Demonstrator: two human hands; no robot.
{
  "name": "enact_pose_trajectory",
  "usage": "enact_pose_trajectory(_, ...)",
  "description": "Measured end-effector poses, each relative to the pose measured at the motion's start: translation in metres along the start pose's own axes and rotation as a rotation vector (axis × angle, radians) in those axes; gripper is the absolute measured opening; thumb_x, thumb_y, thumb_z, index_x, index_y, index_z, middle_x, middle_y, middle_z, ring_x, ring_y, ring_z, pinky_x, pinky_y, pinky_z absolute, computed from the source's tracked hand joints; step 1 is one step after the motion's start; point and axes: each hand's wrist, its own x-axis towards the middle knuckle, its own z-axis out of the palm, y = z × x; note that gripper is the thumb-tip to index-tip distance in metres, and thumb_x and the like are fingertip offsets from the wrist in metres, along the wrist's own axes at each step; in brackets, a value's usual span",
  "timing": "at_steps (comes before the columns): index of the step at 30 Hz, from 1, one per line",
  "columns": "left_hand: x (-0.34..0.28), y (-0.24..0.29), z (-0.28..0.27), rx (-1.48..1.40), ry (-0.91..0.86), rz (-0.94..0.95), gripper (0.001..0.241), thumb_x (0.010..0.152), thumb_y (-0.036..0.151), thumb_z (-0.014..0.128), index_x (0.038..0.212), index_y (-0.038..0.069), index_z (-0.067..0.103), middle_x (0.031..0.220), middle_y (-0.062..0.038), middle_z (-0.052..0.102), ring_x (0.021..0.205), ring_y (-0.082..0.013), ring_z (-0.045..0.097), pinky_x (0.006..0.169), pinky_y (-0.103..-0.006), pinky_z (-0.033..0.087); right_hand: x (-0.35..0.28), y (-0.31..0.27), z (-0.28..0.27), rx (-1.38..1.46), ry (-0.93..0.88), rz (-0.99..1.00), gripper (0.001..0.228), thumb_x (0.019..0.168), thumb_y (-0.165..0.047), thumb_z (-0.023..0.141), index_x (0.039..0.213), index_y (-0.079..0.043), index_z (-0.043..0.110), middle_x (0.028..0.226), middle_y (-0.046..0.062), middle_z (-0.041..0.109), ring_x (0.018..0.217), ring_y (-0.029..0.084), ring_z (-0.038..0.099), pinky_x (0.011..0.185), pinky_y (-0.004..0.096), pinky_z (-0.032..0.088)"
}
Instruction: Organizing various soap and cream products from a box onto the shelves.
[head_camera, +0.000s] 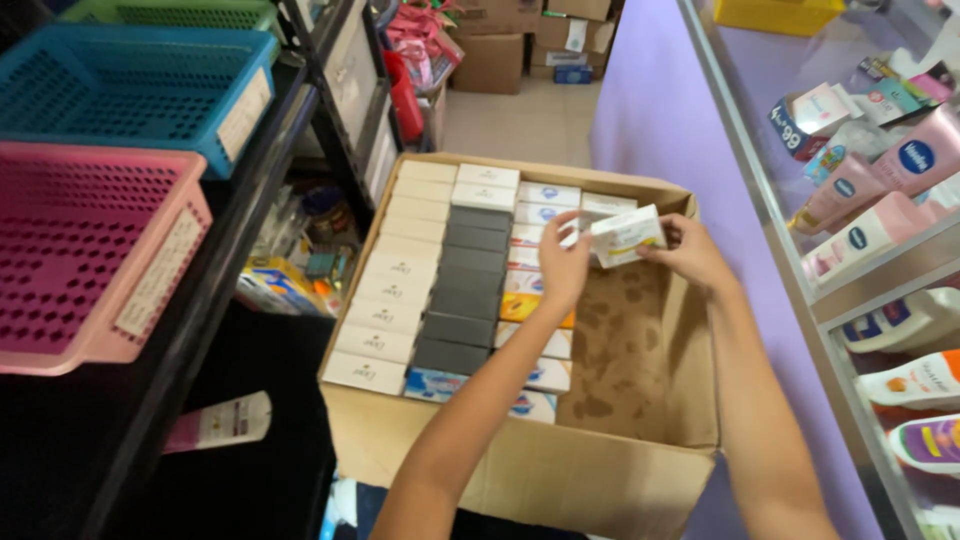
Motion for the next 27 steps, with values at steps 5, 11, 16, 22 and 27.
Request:
enact_pose_trajectory(5, 0.003, -0.077, 0.004, -0.200, -0.026, -0.159, 0.030, 0.092, 0.003, 0.065, 0.122, -0.001, 0.063, 0.112, -0.010, 0.071, 0.100, -0.0199, 0.069, 0.081, -0.0317, 0.058, 0.018, 0.031, 0.017, -0.126, 0.160, -0.013, 0.044, 0.077, -0.012, 0.086, 0.115, 0.003, 0.070, 0.107, 0.011, 0.076, 0.096, 0.019, 0.071, 0.086, 0.035, 0.057)
enact_pose_trajectory(11, -0.010, -0.062, 0.017, -0.317, -0.157, -0.392, 0.032, 0.097, 0.010, 0.062, 0.127, 0.001, 0.061, 0.115, -0.010, 0.070, 0.100, -0.0167, 0.069, 0.080, -0.0310, 0.059, 0.033, 0.078, 0.065, -0.469, 0.395, 0.066, 0.047, 0.076, -0.028, 0.088, 0.102, 0.009, 0.073, 0.100, 0.030, 0.072, 0.097, 0.040, 0.071, 0.082, 0.047, 0.057)
enact_pose_trajectory(16, -0.015, -0.083, 0.033, -0.236, -0.192, -0.496, 0.042, 0.099, 0.020, 0.061, 0.137, 0.002, 0.056, 0.126, -0.011, 0.065, 0.110, -0.0193, 0.064, 0.086, -0.0344, 0.056, 0.026, 0.083, 0.076, -0.524, 0.459, 0.153, 0.053, 0.080, -0.038, 0.084, 0.097, 0.011, 0.071, 0.101, 0.035, 0.070, 0.103, 0.046, 0.070, 0.085, 0.050, 0.057)
enact_pose_trajectory(22, -0.004, -0.116, 0.052, -0.184, -0.211, -0.454, 0.063, 0.104, 0.038, 0.055, 0.149, -0.004, 0.045, 0.140, -0.015, 0.058, 0.126, -0.0245, 0.055, 0.103, -0.0367, 0.045, 0.006, 0.009, 0.082, -0.570, 0.406, 0.369, 0.054, 0.089, -0.047, 0.073, 0.104, 0.005, 0.072, 0.108, 0.032, 0.069, 0.104, 0.050, 0.067, 0.085, 0.056, 0.055)
enact_pose_trajectory(27, 0.010, -0.098, 0.062, -0.099, -0.215, -0.456, 0.078, 0.106, 0.049, 0.047, 0.154, -0.010, 0.032, 0.145, -0.023, 0.052, 0.130, -0.0259, 0.048, 0.110, -0.0338, 0.038, 0.014, 0.028, 0.079, -0.586, 0.368, 0.417, 0.053, 0.092, -0.047, 0.069, 0.107, 0.004, 0.073, 0.111, 0.032, 0.069, 0.105, 0.051, 0.066, 0.088, 0.058, 0.054)
